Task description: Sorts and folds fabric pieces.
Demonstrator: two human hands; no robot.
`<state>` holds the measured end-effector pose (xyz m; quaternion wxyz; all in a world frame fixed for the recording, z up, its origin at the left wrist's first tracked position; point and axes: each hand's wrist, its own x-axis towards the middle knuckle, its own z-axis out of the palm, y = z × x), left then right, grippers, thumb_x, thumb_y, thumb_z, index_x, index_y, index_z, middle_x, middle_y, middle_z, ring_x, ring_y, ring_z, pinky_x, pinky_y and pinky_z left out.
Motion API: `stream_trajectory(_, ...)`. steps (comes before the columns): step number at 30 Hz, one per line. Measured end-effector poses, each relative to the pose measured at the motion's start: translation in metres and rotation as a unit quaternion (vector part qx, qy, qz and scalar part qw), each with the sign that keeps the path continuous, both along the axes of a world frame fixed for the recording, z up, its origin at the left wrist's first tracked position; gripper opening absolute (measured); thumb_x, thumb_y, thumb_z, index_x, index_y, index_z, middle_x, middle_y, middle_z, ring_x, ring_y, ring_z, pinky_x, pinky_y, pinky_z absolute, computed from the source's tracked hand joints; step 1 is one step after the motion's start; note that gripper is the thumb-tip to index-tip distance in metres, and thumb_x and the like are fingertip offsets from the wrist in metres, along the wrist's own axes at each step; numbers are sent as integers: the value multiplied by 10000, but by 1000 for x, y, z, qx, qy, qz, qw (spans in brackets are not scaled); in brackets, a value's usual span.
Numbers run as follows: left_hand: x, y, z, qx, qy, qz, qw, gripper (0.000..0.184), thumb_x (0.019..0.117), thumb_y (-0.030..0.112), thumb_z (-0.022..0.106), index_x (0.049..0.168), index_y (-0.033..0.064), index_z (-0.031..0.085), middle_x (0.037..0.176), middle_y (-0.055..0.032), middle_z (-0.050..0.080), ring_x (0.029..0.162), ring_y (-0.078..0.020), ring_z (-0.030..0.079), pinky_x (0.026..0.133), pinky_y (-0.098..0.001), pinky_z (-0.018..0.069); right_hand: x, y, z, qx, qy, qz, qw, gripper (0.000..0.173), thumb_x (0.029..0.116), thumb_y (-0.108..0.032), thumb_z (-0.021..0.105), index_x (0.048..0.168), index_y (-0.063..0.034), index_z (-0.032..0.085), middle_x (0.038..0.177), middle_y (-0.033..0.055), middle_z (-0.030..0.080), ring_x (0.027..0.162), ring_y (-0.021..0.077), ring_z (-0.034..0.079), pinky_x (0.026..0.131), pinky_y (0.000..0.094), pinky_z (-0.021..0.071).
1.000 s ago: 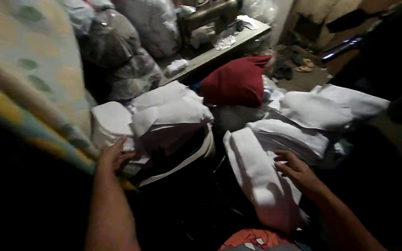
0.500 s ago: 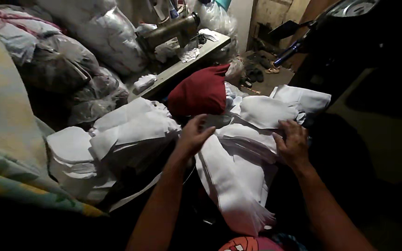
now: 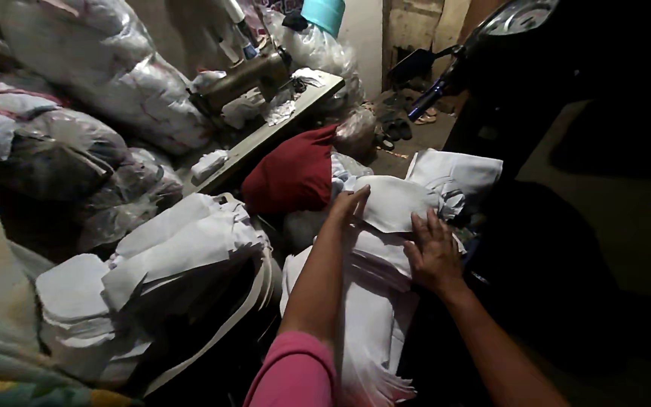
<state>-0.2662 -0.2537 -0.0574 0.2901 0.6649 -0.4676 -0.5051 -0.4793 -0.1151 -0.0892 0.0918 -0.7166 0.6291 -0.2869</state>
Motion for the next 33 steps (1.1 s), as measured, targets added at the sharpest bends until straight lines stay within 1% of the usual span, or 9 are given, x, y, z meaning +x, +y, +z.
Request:
stream_trajectory(7, -12, 17, 34, -56, 149, -47, 986, 392, 990, 175, 653, 1340, 43, 535, 1082, -90, 666, 904, -143, 642, 818, -357, 551, -7, 10, -16, -56, -7, 7, 998, 679, 1043, -562, 269, 1535, -154, 499, 1603, 230, 394, 1414, 489, 439, 1101, 670, 365)
stream_trajectory(14, -21, 39, 45, -59, 278, -70, 956, 609, 991, 180, 632, 1504, 200, 305, 1048, -40, 679, 840, -125, 684, 733, -328, 592, -15, 22, -20, -58, -56, 19, 997, 665, 1038, -541, 341, 1513, -112, 521, 1581, 264, 405, 1391, 514, 455, 1121, 684, 344)
stream_trajectory(16, -20, 39, 42, -36, 278, -66, 958, 459, 1019, 268, 603, 1422, 169, 408, 994, -31, 671, 814, -116, 670, 723, -316, 581, -16, 21, -21, -59, -50, 24, 997, 668, 1039, -551, 333, 1527, -129, 505, 1589, 255, 399, 1393, 500, 459, 1118, 670, 359)
stream_trajectory(18, -17, 36, 39, -8, 286, -74, 955, 251, 1046, 320, 547, 1187, 118, 589, 890, -24, 689, 752, -111, 673, 694, -304, 583, -17, 20, -19, -47, -45, 32, 997, 658, 1038, -529, 337, 1547, -136, 476, 1610, 242, 371, 1405, 495, 447, 1116, 665, 364)
stream_trajectory(23, -14, 40, 51, -7, 286, -109, 952, 166, 1061, 219, 499, 1146, 105, 584, 893, -17, 689, 759, -98, 670, 716, -294, 579, -18, 18, -14, -49, -45, 38, 997, 631, 1021, -477, 406, 1532, -120, 496, 1602, 244, 385, 1369, 499, 483, 1083, 657, 396)
stream_trajectory(25, -19, 46, 61, -38, 272, -93, 957, 264, 1024, 168, 563, 1275, 97, 520, 951, -28, 681, 794, -105, 668, 735, -313, 580, -20, 19, -9, -34, -55, 43, 997, 622, 1006, -435, 456, 1529, -100, 494, 1604, 250, 375, 1374, 506, 472, 1084, 656, 397)
stream_trajectory(28, -31, 52, 70, -76, 299, -52, 950, 694, 975, 62, 631, 1544, 159, 246, 1169, -92, 642, 948, -163, 669, 832, -381, 578, -21, 20, -6, -34, -82, 38, 995, 599, 992, -385, 516, 1502, -72, 518, 1583, 279, 388, 1373, 528, 456, 1076, 654, 408)
stream_trajectory(31, -46, 59, 64, -151, 246, -53, 956, 733, 893, -1, 701, 1507, 149, 330, 1175, -112, 658, 925, -185, 679, 796, -401, 589, -23, 26, 1, -30, -147, 13, 989, 544, 996, -339, 540, 1404, 19, 586, 1462, 340, 484, 1318, 554, 476, 1092, 670, 376)
stream_trajectory(33, -65, 76, 69, -229, 127, -82, 962, 733, 820, -30, 724, 1478, 55, 415, 1154, -161, 666, 965, -223, 671, 837, -426, 576, -25, 37, 15, 41, -272, -23, 961, 486, 1043, -230, 470, 1385, 105, 554, 1363, 312, 555, 1284, 416, 534, 1110, 532, 418)
